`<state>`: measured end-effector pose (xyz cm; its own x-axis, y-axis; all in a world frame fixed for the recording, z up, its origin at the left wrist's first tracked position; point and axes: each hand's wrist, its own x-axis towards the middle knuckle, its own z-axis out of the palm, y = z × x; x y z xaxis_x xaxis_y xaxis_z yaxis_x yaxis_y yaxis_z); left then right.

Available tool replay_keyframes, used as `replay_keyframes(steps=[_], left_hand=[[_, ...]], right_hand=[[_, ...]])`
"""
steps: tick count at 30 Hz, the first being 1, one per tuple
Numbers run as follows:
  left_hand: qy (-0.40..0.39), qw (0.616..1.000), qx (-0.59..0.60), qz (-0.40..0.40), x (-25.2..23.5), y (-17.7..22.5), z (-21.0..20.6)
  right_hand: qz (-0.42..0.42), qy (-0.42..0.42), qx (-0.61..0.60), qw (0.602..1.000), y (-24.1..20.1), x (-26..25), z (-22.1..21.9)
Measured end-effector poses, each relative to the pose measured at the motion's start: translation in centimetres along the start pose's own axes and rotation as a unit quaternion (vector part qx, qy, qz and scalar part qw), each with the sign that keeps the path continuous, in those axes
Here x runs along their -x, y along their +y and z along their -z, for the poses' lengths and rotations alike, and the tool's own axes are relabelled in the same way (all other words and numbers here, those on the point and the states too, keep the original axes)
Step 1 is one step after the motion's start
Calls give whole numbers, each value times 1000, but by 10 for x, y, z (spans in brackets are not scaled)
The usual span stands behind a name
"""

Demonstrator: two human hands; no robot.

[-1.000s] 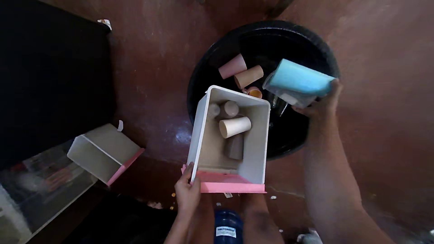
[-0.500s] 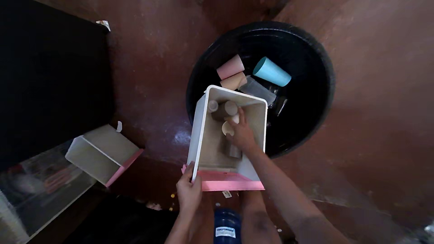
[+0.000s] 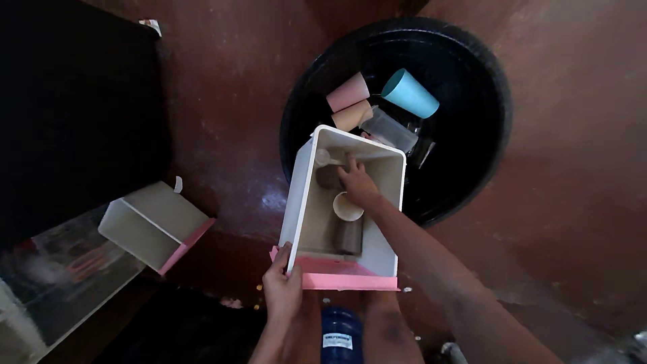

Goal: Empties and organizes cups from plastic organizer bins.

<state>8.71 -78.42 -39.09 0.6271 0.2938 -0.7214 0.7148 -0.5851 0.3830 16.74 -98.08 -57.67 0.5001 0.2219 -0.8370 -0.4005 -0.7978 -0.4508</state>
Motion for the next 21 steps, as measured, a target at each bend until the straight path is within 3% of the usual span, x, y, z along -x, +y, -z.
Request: replay_keyframes(steps=[3,5,9,13,15,17,21], left_hand=[[1,1000,4,-13,5,-3,6],[10,999,15,-37,8,-6,14],[38,995,-3,-89,14,0,42],[64,991,-39,-110,17,9,80],[79,992,-40,-88,18,16,96],[97,991,-25,-87,15,15,107],[109,990,-3,-94,7,7,117]], right_hand=[[45,-7,-54,997,6,26,4],[81,60,-159,982,16,55,15],[128,257,-416,863,48,122,48],[39,408,-502,761,97,145,71],[-43,404,-516,754,135,130,57],[-132,342,-527,766,161,108,36],[-237,223,-548,771,176,62,-3]])
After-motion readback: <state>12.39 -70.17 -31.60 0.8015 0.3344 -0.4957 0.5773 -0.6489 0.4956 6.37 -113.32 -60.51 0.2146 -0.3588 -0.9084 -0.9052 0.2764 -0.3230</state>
